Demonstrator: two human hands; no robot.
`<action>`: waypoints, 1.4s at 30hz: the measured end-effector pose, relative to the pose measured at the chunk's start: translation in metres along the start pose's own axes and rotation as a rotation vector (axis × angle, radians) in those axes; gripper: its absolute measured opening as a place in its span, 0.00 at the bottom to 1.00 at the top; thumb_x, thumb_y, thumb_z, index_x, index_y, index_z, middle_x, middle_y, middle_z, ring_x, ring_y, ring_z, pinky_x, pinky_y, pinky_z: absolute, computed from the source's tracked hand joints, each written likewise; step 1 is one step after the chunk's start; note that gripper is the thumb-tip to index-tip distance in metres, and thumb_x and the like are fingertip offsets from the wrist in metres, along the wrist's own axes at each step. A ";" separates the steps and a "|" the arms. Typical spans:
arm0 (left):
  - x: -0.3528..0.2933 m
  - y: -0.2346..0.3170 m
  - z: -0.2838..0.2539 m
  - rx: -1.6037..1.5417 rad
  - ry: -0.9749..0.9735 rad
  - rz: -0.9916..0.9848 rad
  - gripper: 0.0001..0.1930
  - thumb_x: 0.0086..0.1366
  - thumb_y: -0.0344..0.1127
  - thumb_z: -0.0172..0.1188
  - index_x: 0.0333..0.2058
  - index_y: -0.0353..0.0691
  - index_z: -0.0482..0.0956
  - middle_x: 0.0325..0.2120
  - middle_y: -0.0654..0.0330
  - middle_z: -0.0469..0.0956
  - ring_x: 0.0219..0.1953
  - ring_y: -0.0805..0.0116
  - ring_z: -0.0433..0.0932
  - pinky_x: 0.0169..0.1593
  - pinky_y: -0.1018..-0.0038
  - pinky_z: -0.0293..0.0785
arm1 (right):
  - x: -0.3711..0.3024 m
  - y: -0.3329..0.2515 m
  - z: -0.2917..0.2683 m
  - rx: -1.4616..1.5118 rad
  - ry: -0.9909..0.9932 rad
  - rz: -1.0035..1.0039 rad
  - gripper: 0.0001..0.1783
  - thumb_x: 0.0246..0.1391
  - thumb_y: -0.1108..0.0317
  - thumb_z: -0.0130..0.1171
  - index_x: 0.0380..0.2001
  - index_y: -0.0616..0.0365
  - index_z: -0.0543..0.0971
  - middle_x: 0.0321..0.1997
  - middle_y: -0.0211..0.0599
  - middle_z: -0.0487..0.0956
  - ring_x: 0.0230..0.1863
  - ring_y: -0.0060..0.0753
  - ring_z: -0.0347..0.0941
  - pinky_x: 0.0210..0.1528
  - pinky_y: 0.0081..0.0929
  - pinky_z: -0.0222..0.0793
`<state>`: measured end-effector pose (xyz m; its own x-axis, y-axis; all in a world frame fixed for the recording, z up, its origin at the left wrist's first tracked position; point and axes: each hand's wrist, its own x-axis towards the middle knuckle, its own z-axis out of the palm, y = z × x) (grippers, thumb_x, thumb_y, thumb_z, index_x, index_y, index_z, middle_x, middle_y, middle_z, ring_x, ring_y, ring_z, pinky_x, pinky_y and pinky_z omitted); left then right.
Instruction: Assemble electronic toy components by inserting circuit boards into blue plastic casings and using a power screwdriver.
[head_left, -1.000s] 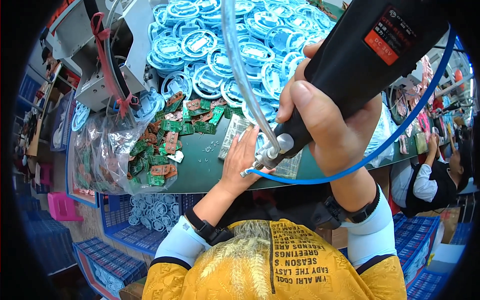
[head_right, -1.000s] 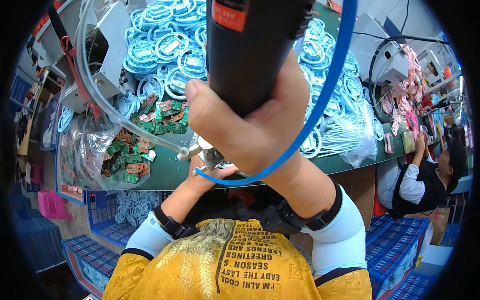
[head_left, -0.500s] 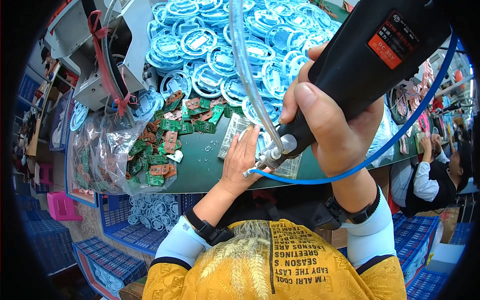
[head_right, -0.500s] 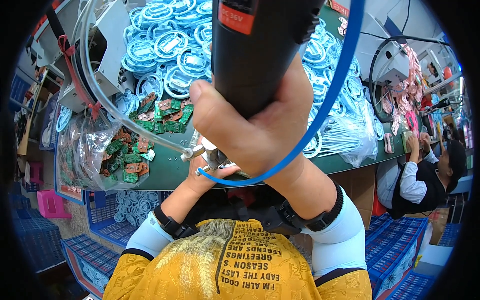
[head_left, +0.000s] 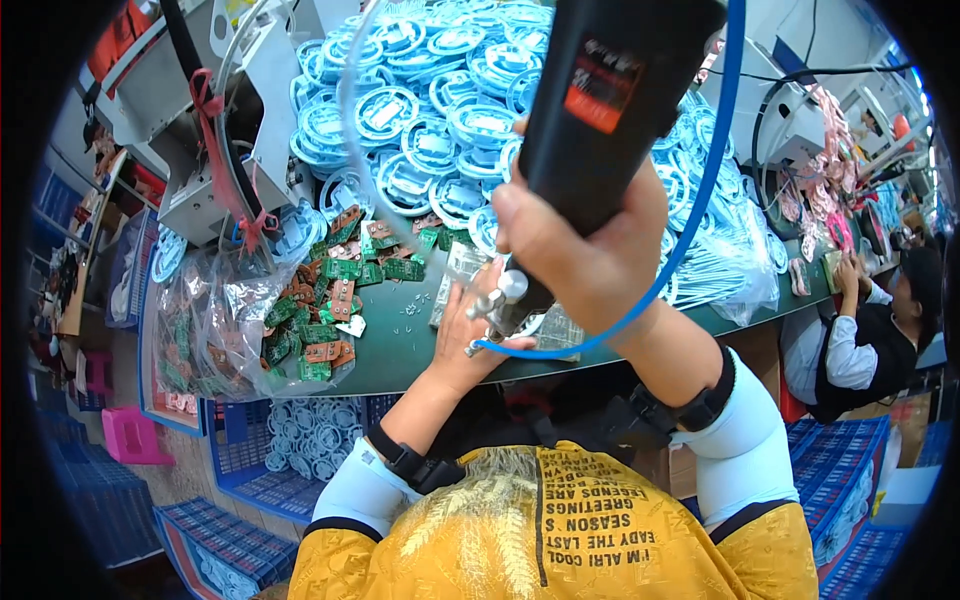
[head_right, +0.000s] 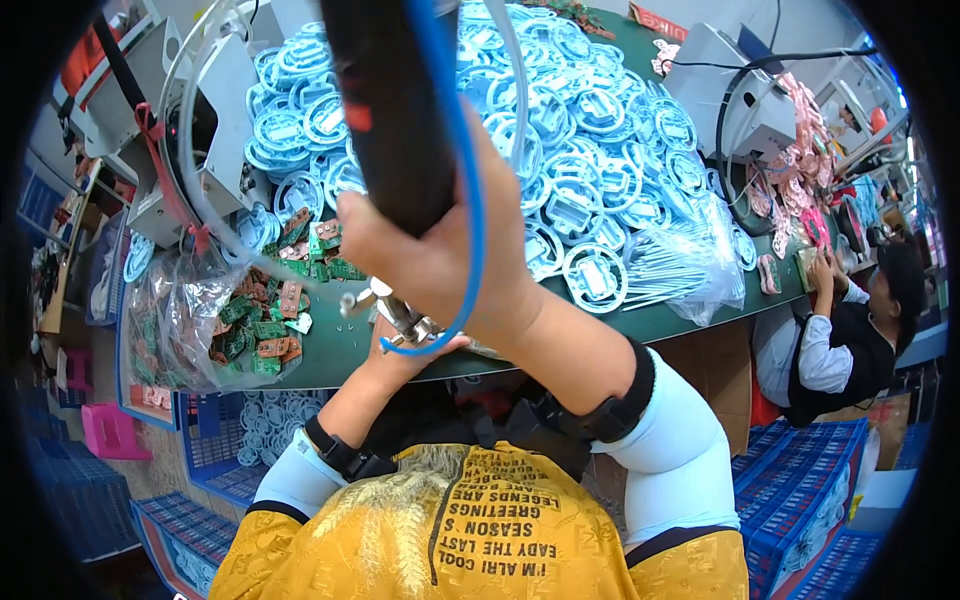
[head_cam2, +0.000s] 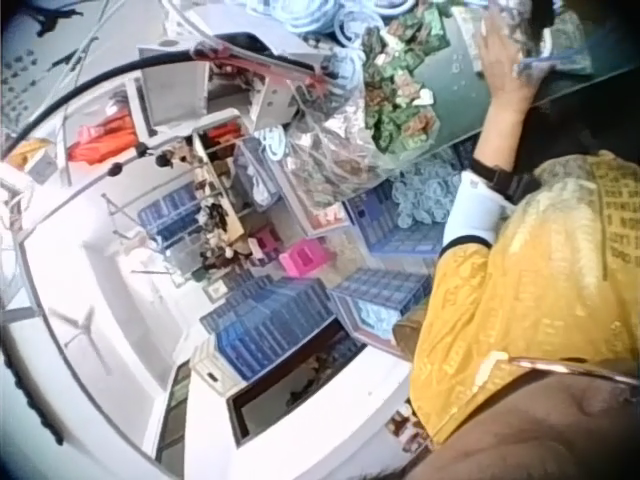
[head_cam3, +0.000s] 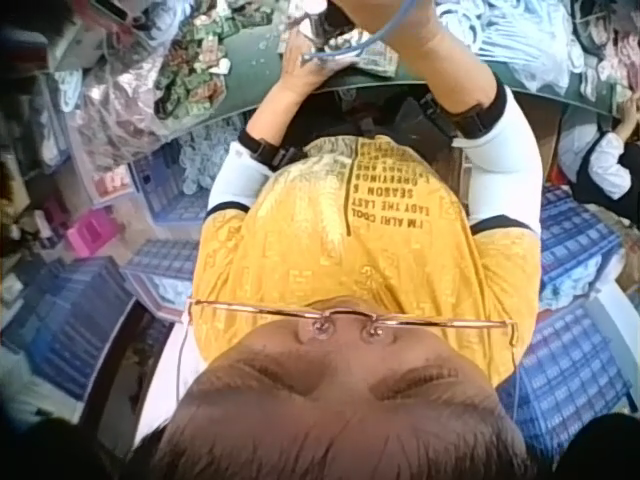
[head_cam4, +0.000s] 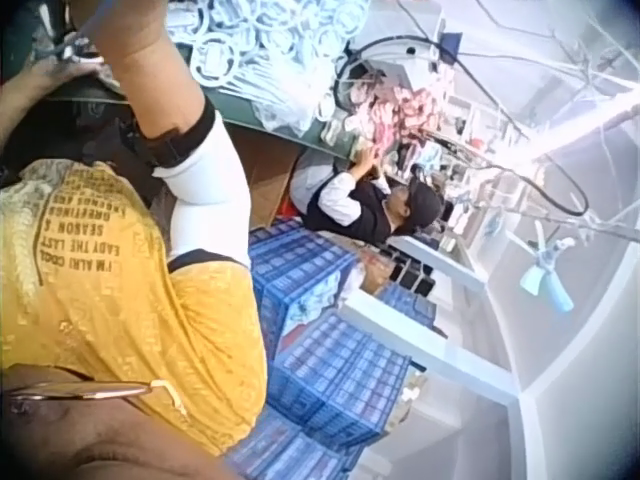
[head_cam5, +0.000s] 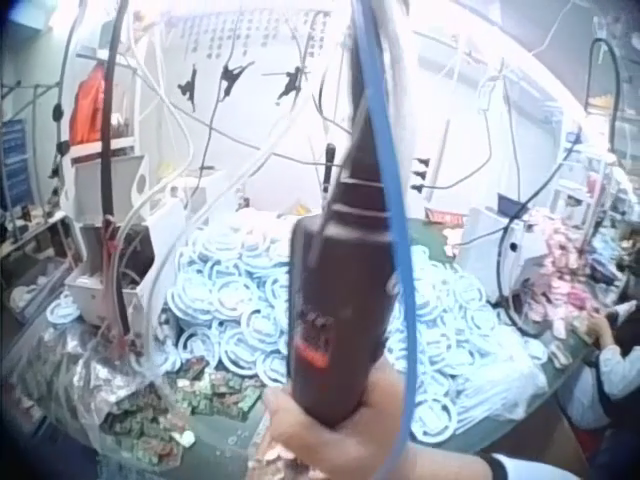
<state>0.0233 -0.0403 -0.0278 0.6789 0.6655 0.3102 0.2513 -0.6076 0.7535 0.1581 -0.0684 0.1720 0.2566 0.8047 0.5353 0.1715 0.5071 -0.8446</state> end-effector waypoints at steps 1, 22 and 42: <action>0.000 0.004 -0.005 0.005 0.002 0.005 0.51 0.44 0.50 0.73 0.64 0.38 0.58 0.61 0.49 0.64 0.64 0.50 0.62 0.65 0.50 0.54 | 0.005 0.001 -0.007 -0.058 0.050 -0.033 0.20 0.50 0.76 0.61 0.48 0.66 0.70 0.28 0.34 0.76 0.25 0.23 0.75 0.29 0.22 0.72; 0.004 0.030 0.004 0.388 -0.102 0.186 0.13 0.57 0.35 0.65 0.42 0.50 0.79 0.45 0.63 0.77 0.66 0.52 0.59 0.61 0.36 0.47 | 0.025 0.010 -0.047 -0.084 0.125 -0.071 0.18 0.52 0.74 0.59 0.46 0.69 0.71 0.26 0.37 0.74 0.22 0.27 0.74 0.27 0.24 0.72; 0.002 0.019 0.009 0.441 -0.172 0.173 0.15 0.55 0.37 0.66 0.44 0.52 0.80 0.54 0.61 0.71 0.66 0.51 0.56 0.59 0.35 0.50 | 0.026 0.030 -0.047 -0.020 0.261 -0.012 0.19 0.44 0.72 0.65 0.40 0.60 0.71 0.24 0.27 0.73 0.23 0.17 0.70 0.25 0.20 0.68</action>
<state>0.0359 -0.0546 -0.0182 0.8310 0.4804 0.2804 0.3675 -0.8526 0.3715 0.2149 -0.0473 0.1607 0.4911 0.6903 0.5313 0.1938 0.5080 -0.8393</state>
